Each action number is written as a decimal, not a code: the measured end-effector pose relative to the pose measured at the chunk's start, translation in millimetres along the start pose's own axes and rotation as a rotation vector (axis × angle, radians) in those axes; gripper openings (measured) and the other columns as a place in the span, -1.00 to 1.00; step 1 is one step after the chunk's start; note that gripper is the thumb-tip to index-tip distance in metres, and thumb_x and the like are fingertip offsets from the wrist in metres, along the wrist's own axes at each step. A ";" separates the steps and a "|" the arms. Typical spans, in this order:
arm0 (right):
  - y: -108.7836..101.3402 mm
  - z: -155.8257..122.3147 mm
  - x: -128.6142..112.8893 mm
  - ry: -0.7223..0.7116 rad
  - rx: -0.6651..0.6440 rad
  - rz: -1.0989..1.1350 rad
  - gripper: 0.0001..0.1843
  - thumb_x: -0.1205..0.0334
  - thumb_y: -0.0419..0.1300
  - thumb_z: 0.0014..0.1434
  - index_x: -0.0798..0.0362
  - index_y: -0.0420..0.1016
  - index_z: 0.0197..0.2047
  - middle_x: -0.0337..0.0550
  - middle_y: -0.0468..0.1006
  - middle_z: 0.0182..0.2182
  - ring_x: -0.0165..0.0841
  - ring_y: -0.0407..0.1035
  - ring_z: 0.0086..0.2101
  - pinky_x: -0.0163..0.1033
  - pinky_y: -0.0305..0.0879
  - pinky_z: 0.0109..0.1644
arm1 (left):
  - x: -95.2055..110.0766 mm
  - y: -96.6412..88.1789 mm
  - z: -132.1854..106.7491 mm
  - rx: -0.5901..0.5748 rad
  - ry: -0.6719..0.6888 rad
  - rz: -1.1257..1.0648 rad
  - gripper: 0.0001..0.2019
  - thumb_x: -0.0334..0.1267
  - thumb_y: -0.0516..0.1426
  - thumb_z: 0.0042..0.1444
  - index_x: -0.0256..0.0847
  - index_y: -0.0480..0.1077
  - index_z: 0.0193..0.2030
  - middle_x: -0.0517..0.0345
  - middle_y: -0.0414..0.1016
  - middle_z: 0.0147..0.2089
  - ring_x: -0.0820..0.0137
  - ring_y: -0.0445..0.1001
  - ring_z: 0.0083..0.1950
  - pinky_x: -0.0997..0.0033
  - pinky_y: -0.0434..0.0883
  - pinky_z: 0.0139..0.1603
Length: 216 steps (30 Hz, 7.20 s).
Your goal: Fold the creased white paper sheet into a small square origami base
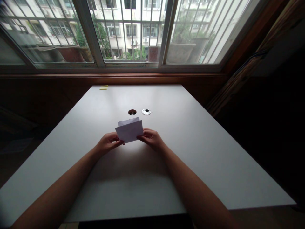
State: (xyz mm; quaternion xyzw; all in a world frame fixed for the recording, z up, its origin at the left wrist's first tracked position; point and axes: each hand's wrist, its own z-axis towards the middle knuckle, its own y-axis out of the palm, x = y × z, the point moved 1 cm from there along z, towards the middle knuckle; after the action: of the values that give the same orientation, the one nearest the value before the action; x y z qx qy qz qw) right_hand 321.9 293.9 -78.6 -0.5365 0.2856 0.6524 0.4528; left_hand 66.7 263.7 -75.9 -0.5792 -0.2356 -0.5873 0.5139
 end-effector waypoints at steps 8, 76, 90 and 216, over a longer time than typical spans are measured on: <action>2.6 -1.6 5.9 0.091 -0.112 0.058 -0.63 -0.01 0.35 0.05 0.12 0.54 -0.21 -0.10 0.56 -0.34 -0.28 0.45 -0.30 -0.16 0.39 -0.18 | 1.1 9.5 2.7 0.091 -0.017 -0.409 -0.32 -0.23 0.28 0.11 -0.08 0.00 0.27 0.04 0.55 -0.15 0.33 0.57 -0.19 0.36 0.47 -0.18; 3.6 -2.0 1.0 0.207 -0.206 -0.042 -0.57 -0.14 0.26 0.11 0.11 0.45 -0.42 -0.25 0.40 -0.51 -0.39 0.26 -0.43 -0.28 0.14 -0.34 | 4.2 11.1 4.0 0.089 -0.398 -0.338 -0.59 0.08 0.21 0.10 -0.32 0.44 -0.28 0.24 0.37 -0.53 0.52 0.29 -0.55 0.54 0.20 -0.53; 4.4 -1.4 -2.4 0.191 -0.141 -0.125 -0.53 -0.17 0.18 0.17 0.08 0.36 -0.48 -0.29 0.34 -0.57 -0.44 0.19 -0.49 -0.31 0.08 -0.39 | -4.0 12.8 3.9 0.103 -0.418 -0.448 -0.57 0.11 0.15 0.15 -0.30 0.37 -0.36 0.22 0.36 -0.54 0.50 0.33 -0.55 0.54 0.24 -0.56; 7.8 -3.2 1.2 0.257 -0.004 -0.034 -0.58 -0.14 0.29 0.07 0.09 0.43 -0.44 -0.31 0.30 -0.55 -0.45 0.16 -0.49 -0.32 0.03 -0.44 | 12.6 10.2 4.5 0.042 -0.305 -0.203 -0.68 -0.03 0.21 0.12 -0.25 0.58 -0.19 0.16 0.43 -0.43 0.45 0.28 -0.41 0.49 0.19 -0.39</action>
State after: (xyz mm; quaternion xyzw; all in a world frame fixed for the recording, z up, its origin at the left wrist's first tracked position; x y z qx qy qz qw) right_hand 316.3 288.2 -81.5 -0.6212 0.3308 0.5713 0.4222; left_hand 80.1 259.8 -66.6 -0.6239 -0.3802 -0.5367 0.4221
